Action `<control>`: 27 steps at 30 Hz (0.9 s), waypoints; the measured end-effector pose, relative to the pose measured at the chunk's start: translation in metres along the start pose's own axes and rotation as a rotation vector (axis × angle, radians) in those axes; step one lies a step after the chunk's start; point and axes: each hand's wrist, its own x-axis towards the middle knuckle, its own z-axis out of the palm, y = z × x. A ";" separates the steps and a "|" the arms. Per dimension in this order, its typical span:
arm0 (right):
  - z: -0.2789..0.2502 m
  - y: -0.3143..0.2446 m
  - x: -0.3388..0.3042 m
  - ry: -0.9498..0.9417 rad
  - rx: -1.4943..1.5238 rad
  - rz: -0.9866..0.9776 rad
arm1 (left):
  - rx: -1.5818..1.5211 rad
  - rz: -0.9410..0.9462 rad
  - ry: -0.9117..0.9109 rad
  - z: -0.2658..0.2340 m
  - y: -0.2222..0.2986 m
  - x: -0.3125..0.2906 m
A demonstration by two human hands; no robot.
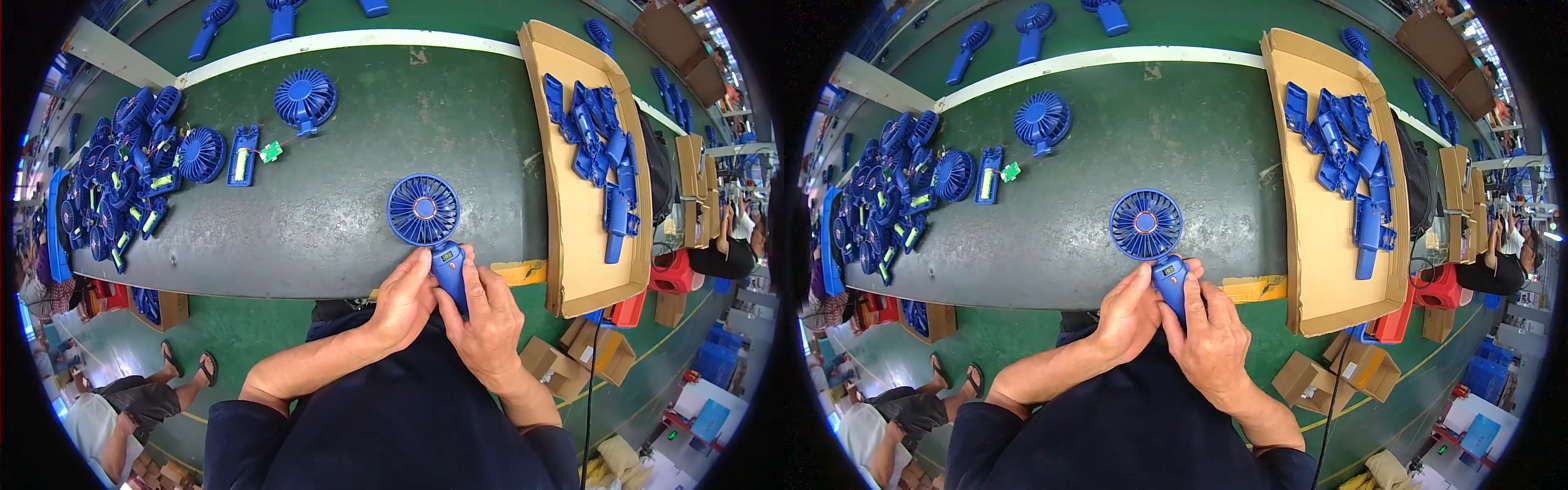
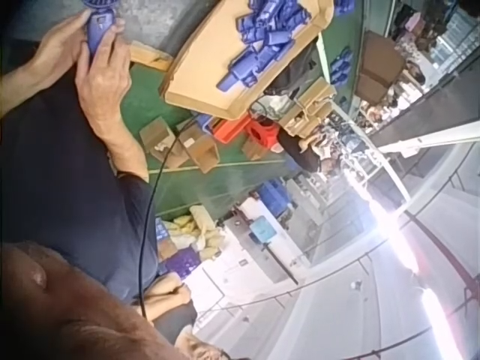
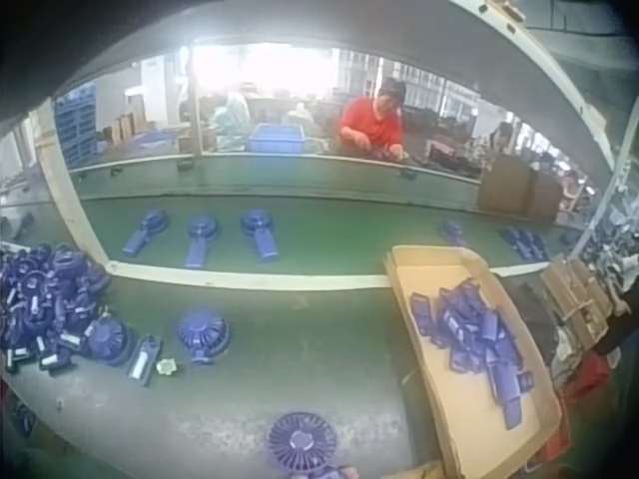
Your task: The person assembles handheld fans by seating the battery and circuit components into the handle base, snapping on casing covers from a box, and placing the assembled fans onto the conveyor belt.
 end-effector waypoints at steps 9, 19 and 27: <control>-0.001 -0.005 0.003 -0.016 0.023 0.035 | 0.018 0.004 -0.008 0.000 0.002 0.002; 0.006 0.047 0.042 0.159 -0.128 -0.007 | 0.145 -0.019 0.022 0.000 0.021 -0.007; 0.014 0.027 0.029 -0.179 0.933 0.484 | 0.199 -0.056 0.015 -0.005 0.026 -0.007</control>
